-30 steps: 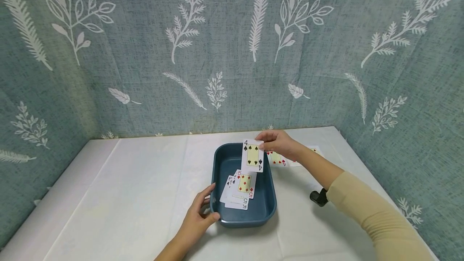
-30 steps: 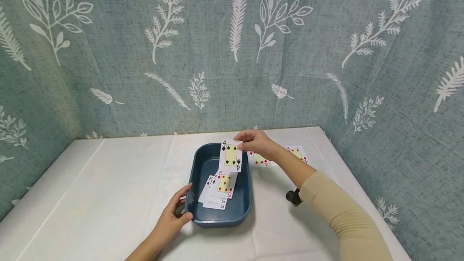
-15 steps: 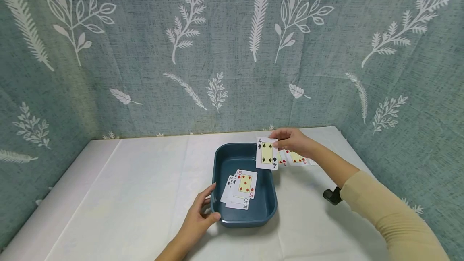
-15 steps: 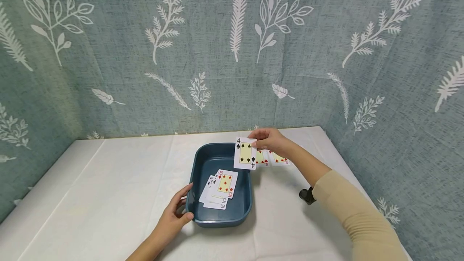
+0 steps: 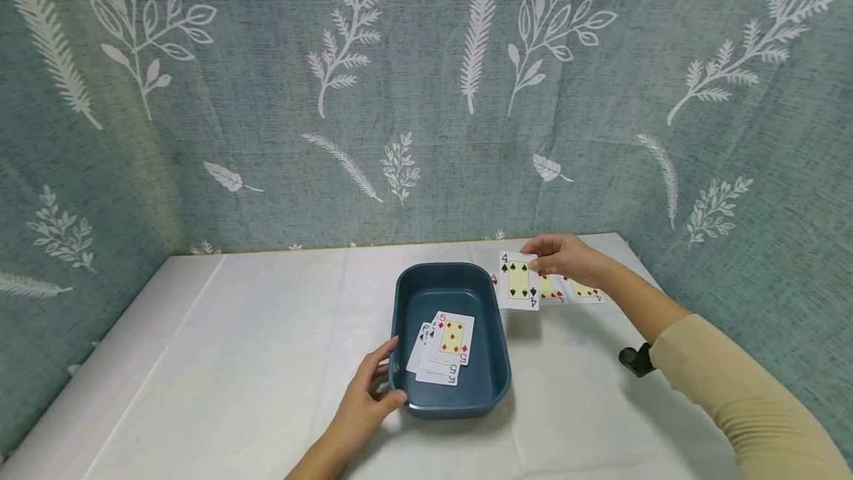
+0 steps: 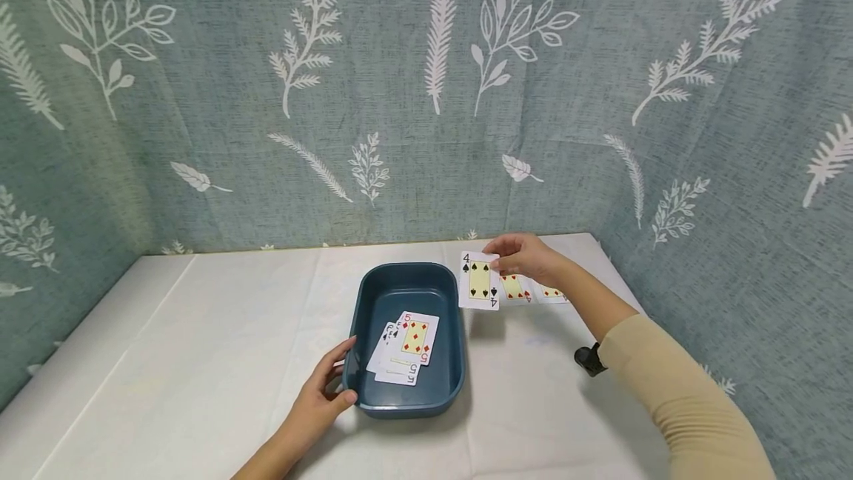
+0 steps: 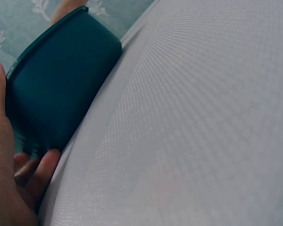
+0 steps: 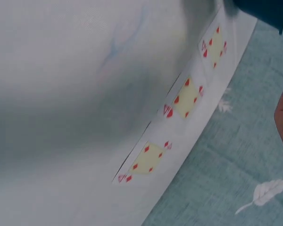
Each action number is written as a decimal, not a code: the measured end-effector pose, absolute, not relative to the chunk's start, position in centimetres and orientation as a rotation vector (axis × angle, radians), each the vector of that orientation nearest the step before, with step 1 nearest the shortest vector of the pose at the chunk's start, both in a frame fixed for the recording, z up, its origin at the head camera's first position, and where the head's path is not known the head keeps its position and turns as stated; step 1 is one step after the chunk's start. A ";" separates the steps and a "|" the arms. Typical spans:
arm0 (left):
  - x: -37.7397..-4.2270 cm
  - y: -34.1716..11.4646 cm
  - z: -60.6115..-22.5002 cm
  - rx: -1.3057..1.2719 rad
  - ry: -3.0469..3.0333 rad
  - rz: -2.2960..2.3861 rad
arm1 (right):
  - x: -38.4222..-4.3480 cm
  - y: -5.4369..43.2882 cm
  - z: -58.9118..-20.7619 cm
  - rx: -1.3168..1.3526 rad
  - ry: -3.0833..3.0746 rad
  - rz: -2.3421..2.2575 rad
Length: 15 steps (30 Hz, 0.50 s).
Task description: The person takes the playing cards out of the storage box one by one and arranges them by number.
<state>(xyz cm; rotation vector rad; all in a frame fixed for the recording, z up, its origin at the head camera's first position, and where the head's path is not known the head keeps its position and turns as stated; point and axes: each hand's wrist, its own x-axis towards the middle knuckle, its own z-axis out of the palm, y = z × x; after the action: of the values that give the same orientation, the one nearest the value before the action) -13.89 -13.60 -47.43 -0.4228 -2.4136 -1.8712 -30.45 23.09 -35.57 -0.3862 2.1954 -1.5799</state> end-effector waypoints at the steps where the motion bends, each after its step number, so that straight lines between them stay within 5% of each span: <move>1: -13.9 -13.6 -47.4 -0.412 -2.417 -1.870 | -30.5 23.3 -35.6 -0.388 2.204 -1.567; 15: -13.8 -13.6 -47.3 -0.421 -2.411 -1.874 | -31.2 27.2 -34.7 -0.378 2.273 -1.497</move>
<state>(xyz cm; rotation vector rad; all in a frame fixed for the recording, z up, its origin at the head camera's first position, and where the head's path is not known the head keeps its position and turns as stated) -13.79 -13.61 -47.26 -0.4208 -2.4110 -1.8740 -31.16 27.17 -34.69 -0.3785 2.2731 -1.4971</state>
